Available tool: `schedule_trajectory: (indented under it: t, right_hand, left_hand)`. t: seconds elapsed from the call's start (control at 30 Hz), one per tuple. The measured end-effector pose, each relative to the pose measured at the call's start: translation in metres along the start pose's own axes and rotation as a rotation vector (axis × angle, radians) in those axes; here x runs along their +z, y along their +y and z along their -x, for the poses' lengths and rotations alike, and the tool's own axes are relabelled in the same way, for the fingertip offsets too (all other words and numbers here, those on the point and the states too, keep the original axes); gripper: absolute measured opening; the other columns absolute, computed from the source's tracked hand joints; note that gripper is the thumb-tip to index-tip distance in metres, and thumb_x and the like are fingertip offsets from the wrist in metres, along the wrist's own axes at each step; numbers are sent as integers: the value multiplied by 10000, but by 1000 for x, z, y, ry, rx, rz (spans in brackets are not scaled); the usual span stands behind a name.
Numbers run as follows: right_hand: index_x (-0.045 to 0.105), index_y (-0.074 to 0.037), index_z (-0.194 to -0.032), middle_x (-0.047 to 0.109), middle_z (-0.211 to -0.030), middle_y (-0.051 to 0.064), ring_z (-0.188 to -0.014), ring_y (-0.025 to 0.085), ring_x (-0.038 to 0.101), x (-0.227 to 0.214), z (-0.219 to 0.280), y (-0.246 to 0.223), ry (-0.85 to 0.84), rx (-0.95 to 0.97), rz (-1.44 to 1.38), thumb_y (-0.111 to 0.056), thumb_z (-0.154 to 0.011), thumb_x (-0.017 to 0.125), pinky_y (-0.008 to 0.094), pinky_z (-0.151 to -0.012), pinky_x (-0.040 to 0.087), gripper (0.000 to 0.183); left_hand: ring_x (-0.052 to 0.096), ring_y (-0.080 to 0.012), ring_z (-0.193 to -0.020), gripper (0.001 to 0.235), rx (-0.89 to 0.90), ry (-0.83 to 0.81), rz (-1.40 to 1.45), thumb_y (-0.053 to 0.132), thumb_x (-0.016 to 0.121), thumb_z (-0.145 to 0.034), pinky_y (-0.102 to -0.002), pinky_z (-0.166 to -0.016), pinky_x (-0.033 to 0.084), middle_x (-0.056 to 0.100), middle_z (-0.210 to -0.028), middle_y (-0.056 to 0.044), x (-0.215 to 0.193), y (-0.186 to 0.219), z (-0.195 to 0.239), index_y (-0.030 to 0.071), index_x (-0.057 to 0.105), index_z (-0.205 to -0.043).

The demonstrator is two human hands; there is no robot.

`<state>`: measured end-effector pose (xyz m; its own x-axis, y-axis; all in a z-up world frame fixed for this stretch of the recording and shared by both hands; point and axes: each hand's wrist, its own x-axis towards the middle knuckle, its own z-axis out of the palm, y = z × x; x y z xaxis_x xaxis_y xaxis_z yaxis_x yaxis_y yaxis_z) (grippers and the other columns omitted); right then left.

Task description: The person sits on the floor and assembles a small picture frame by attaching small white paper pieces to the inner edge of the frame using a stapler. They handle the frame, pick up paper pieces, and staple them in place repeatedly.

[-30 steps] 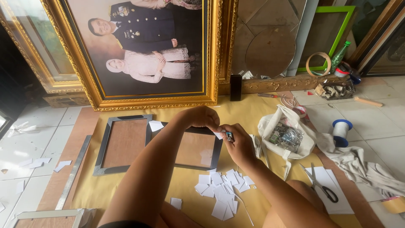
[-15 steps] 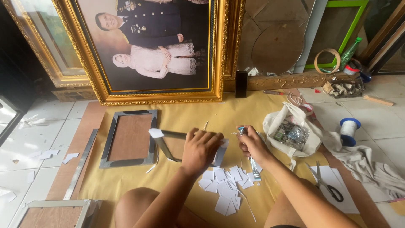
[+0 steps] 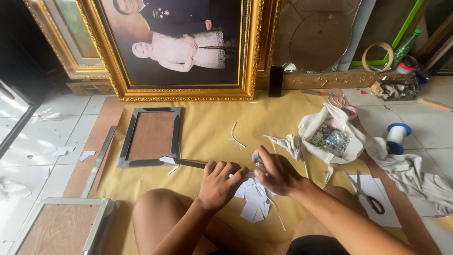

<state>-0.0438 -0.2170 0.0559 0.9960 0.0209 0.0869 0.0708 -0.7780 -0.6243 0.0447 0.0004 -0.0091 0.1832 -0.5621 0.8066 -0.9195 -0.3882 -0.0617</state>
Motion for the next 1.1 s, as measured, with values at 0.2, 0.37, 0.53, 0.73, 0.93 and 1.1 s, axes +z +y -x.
schedule_trajectory:
  t: [0.2, 0.37, 0.53, 0.73, 0.93, 1.1]
  right_hand:
    - [581, -52, -1249, 663, -1003, 80, -716, 292, 649, 29, 15, 5, 169, -567, 233, -269, -819, 674, 434, -574, 578, 490]
    - [581, -41, -1283, 632, -1040, 96, -728, 318, 646, 33, 17, 10, 130, -589, 251, -211, -875, 653, 458, -539, 551, 447]
    - [582, -55, -1246, 581, -975, 74, -685, 296, 611, 37, 17, 14, 147, -609, 268, -187, -865, 645, 438, -506, 519, 408]
    - [578, -72, -1175, 601, -943, 50, -671, 289, 613, 46, 13, 25, 166, -618, 259, -210, -885, 668, 457, -435, 474, 333]
    - [643, -129, -1099, 580, -781, 33, -640, 271, 743, 49, 1, 41, 263, -673, 323, -392, -959, 604, 399, -535, 654, 301]
    - [658, -179, -1074, 572, -764, -15, -636, 228, 739, 48, -9, 51, 324, -677, 376, -408, -922, 629, 367, -542, 646, 277]
  left_hand:
    - [564, -193, -840, 179, 4, 7, -14, 228, 678, -1119, -414, -907, 419, 663, -1115, 99, -5, 9, 27, 291, 672, -1286]
    - [544, -190, -817, 261, 3, 11, -28, 112, 676, -1051, -400, -877, 408, 651, -1089, 102, -10, 12, 31, 293, 679, -1239]
    - [532, -176, -802, 227, 5, 28, -38, 128, 686, -1061, -387, -882, 392, 649, -1073, 109, -10, 14, 31, 299, 681, -1210]
    - [548, -180, -823, 208, 13, 1, -39, 201, 710, -1095, -393, -890, 391, 646, -1094, 96, -11, 13, 29, 278, 659, -1282]
    - [530, -215, -745, 120, 28, 182, 53, 344, 777, -1074, -391, -889, 413, 586, -881, 7, -4, 8, 14, 241, 723, -1103]
    - [572, -236, -762, 201, 2, 169, 177, 360, 748, -1086, -397, -903, 411, 611, -889, -20, 19, -3, 20, 174, 674, -1098]
